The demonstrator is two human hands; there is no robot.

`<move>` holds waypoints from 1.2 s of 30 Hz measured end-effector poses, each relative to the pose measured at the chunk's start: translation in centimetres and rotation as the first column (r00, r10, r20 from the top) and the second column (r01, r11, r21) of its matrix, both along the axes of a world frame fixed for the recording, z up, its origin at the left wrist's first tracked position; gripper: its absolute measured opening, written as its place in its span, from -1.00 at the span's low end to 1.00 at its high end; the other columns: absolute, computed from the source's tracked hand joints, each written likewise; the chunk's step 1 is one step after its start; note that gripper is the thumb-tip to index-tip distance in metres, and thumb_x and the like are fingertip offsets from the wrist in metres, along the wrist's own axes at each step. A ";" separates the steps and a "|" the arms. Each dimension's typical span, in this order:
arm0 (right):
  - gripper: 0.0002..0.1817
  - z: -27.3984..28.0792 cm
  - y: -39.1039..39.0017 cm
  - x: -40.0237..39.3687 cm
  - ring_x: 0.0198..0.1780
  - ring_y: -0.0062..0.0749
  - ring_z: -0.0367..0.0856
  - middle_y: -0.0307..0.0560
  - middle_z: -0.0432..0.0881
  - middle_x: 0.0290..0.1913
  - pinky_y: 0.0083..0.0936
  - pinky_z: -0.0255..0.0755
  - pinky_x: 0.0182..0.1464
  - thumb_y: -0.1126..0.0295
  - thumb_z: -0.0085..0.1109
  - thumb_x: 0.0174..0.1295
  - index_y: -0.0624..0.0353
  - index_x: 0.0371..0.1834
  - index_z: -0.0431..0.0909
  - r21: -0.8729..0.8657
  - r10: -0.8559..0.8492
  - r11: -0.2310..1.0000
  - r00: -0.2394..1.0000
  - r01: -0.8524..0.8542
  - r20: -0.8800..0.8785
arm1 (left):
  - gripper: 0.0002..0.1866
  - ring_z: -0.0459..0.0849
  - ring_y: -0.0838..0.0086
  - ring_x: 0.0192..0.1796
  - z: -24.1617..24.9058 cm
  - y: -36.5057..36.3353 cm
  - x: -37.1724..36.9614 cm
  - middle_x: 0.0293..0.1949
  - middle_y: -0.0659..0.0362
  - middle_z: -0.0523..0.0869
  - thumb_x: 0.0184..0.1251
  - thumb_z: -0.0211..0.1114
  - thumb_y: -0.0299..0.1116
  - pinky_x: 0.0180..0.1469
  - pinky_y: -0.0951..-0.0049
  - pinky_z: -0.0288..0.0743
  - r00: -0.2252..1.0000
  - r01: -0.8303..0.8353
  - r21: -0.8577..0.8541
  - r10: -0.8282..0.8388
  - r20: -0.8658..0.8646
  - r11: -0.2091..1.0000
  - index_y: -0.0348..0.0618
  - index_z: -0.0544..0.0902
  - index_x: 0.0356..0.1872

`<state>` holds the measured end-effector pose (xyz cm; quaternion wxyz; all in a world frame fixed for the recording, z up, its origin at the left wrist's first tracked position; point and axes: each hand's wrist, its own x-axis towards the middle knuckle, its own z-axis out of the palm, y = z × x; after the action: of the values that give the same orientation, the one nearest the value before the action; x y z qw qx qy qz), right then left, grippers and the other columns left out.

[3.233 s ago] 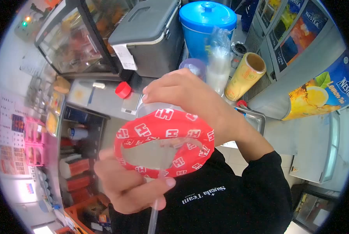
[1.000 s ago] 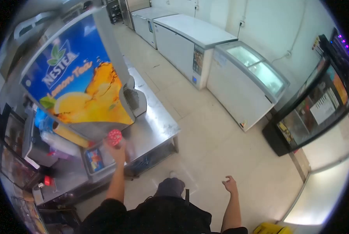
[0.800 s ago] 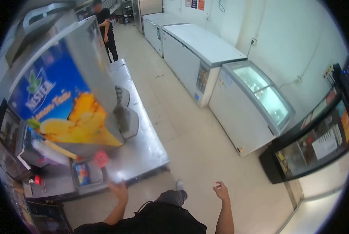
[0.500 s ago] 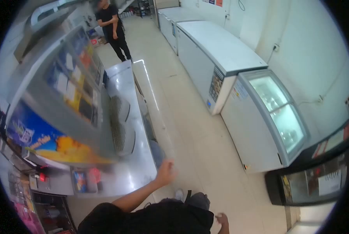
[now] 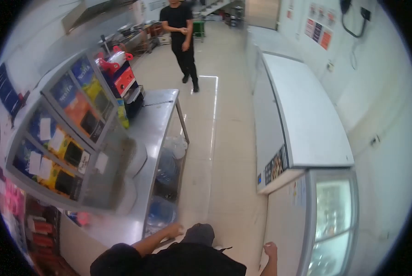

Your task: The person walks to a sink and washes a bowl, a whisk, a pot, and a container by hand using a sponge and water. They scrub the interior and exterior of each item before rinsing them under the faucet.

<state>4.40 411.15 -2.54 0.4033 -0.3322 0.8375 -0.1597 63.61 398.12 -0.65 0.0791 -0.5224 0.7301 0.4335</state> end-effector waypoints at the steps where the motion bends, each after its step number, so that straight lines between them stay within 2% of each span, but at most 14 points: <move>1: -0.75 -0.8 -5.4 -2.6 -0.59 -0.43 0.56 -0.09 0.57 -0.58 -0.48 0.46 -0.59 0.40 0.28 -0.07 0.23 -0.30 0.54 -0.088 0.129 0.987 0.987 -0.138 -0.095 | -0.42 0.55 0.00 -0.01 -3.6 0.6 1.6 -0.12 -0.13 0.61 0.04 0.31 0.05 0.03 0.10 0.41 0.999 -0.040 0.041 0.040 0.003 0.998 -0.15 0.49 -0.02; 3: -0.75 2.2 -17.0 -4.8 -0.58 -0.44 0.56 -0.09 0.59 -0.57 -0.50 0.46 -0.53 0.42 0.26 -0.06 0.24 -0.28 0.54 -0.204 0.204 0.951 0.966 -0.234 -0.157 | -0.42 0.56 0.06 0.03 -6.1 -0.1 2.9 -0.10 -0.13 0.61 -0.03 0.37 0.02 0.05 0.16 0.42 0.959 -0.126 0.246 0.055 0.279 0.961 -0.17 0.55 -0.05; 8: -0.78 6.0 -39.1 -2.7 -0.49 -0.46 0.58 -0.10 0.62 -0.50 -0.52 0.48 -0.38 0.46 0.21 -0.03 0.24 -0.26 0.56 -0.360 0.242 0.900 0.969 -0.245 -0.056 | -0.58 0.61 0.32 -0.24 -9.2 -10.8 4.8 -0.33 0.07 0.69 -0.05 0.34 0.01 -0.16 0.26 0.48 0.990 0.058 0.440 -0.110 0.094 0.896 -0.11 0.67 -0.28; 9: -0.79 5.6 -41.6 -2.0 -0.45 -0.46 0.59 -0.10 0.62 -0.48 -0.52 0.48 -0.35 0.47 0.20 -0.02 0.25 -0.26 0.56 -0.354 0.259 0.902 0.966 -0.247 -0.014 | -0.48 0.64 0.12 -0.12 -9.8 -16.2 1.7 -0.14 -0.04 0.67 -0.04 0.36 0.05 -0.09 0.14 0.48 0.952 -0.044 0.531 -0.126 0.279 0.846 -0.23 0.66 -0.24; 11: -0.77 5.4 -45.0 -0.4 -0.37 -0.46 0.60 -0.09 0.64 -0.40 -0.53 0.47 -0.30 0.41 0.21 0.04 0.26 -0.23 0.56 -0.420 0.498 0.802 0.864 -0.424 0.078 | -0.47 0.62 0.08 -0.10 -7.2 -27.3 -2.2 -0.15 -0.06 0.66 0.00 0.31 0.05 -0.06 0.12 0.47 0.970 -0.042 0.229 -0.016 0.244 0.973 -0.24 0.64 -0.19; 12: -0.75 7.2 -46.7 0.9 -0.35 -0.47 0.59 -0.09 0.64 -0.39 -0.54 0.47 -0.29 0.38 0.21 0.07 0.25 -0.20 0.57 -0.261 0.547 0.820 0.831 -0.509 0.099 | -0.47 0.61 0.04 -0.09 -6.2 -32.8 -4.0 -0.15 -0.08 0.65 0.02 0.28 0.05 -0.04 0.11 0.47 0.977 0.012 0.044 -0.022 0.214 0.999 -0.24 0.63 -0.17; 15: -0.70 11.0 -52.0 1.3 -0.37 -0.50 0.55 -0.13 0.62 -0.38 -0.57 0.45 -0.26 0.26 0.19 0.16 0.23 -0.14 0.58 -0.067 0.717 0.693 0.677 -0.718 0.168 | -0.54 0.55 0.05 0.01 4.7 -51.0 -12.8 -0.09 -0.07 0.61 0.06 0.28 -0.12 0.05 0.17 0.43 0.998 -0.056 -0.121 0.055 -0.009 0.991 -0.15 0.53 -0.03; 19: -0.66 7.7 -61.6 -4.5 -0.41 -0.45 0.58 -0.13 0.63 -0.47 -0.50 0.46 -0.31 0.25 0.24 0.08 0.17 -0.10 0.58 -0.214 0.500 0.866 0.794 -0.453 0.346 | -0.61 0.60 0.08 -0.12 9.3 -70.7 -20.4 -0.25 -0.03 0.66 0.05 0.32 -0.18 -0.03 0.17 0.46 0.966 -0.173 -0.162 0.135 -0.220 0.972 -0.15 0.52 -0.12; 21: -0.67 14.1 -71.5 -5.5 -0.41 -0.50 0.56 -0.18 0.62 -0.45 -0.54 0.44 -0.33 0.27 0.21 0.13 0.17 -0.07 0.56 -0.145 0.388 0.920 0.791 -0.364 0.473 | -0.61 0.62 0.09 -0.16 9.0 -77.9 -23.4 -0.31 -0.02 0.66 0.05 0.33 -0.18 -0.06 0.17 0.47 0.944 -0.245 -0.134 0.204 -0.258 0.960 -0.14 0.52 -0.13; 27: -0.66 15.1 -106.2 -7.3 -0.33 -0.45 0.57 -0.12 0.63 -0.35 -0.51 0.46 -0.25 0.29 0.19 0.13 0.20 -0.05 0.53 -0.288 0.653 0.742 0.750 -0.605 0.109 | -0.54 0.62 0.10 -0.11 1.6 -85.9 -20.8 -0.23 -0.06 0.66 0.01 0.33 -0.05 -0.04 0.19 0.47 0.949 -0.311 -0.129 0.302 -0.085 0.942 -0.11 0.55 -0.12; 28: -0.65 16.2 -112.5 -6.8 -0.30 -0.39 0.59 -0.08 0.64 -0.32 -0.48 0.47 -0.20 0.28 0.19 0.13 0.20 -0.04 0.53 -0.272 0.735 0.634 0.673 -0.724 -0.082 | -0.54 0.60 0.07 -0.06 -1.8 -85.9 -19.5 -0.18 -0.08 0.64 -0.04 0.34 -0.02 -0.01 0.20 0.46 0.935 -0.355 -0.086 0.351 -0.055 0.931 -0.08 0.58 -0.15; 31: -0.63 24.5 -129.1 -0.5 -0.24 -0.33 0.59 0.02 0.63 -0.25 -0.46 0.46 -0.13 0.23 0.15 0.15 0.24 -0.04 0.52 -0.498 0.821 0.500 0.571 -0.708 0.012 | -0.53 0.57 0.01 -0.10 -1.6 -86.7 -17.0 -0.20 -0.12 0.64 0.21 0.04 0.07 -0.04 0.08 0.43 0.980 -0.129 0.012 0.126 0.152 0.992 -0.17 0.66 -0.31; 32: -0.62 25.5 -134.0 0.7 -0.22 -0.33 0.59 0.04 0.63 -0.23 -0.45 0.45 -0.12 0.22 0.15 0.15 0.23 -0.04 0.52 -0.530 0.852 0.471 0.519 -0.705 0.067 | -0.55 0.58 0.02 -0.11 -7.5 -87.5 -15.5 -0.20 -0.06 0.65 0.25 0.00 0.05 -0.02 0.08 0.43 0.946 -0.089 0.349 -0.030 0.321 0.933 -0.11 0.67 -0.28; 36: -0.64 22.1 -152.0 2.3 -0.24 -0.24 0.60 0.06 0.63 -0.26 -0.42 0.46 -0.14 0.23 0.13 0.15 0.18 -0.04 0.53 -0.413 0.914 0.336 0.399 -0.847 -0.075 | -0.60 0.60 0.08 -0.14 -8.0 -96.9 -12.3 -0.20 -0.03 0.66 0.20 0.04 -0.03 -0.09 0.12 0.44 0.943 -0.249 0.583 0.056 0.328 0.774 -0.14 0.67 -0.29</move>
<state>6.75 259.10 19.52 0.4201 -0.7894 0.4350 -0.1048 51.29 301.24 -8.61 0.3164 -0.5838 0.4831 0.5707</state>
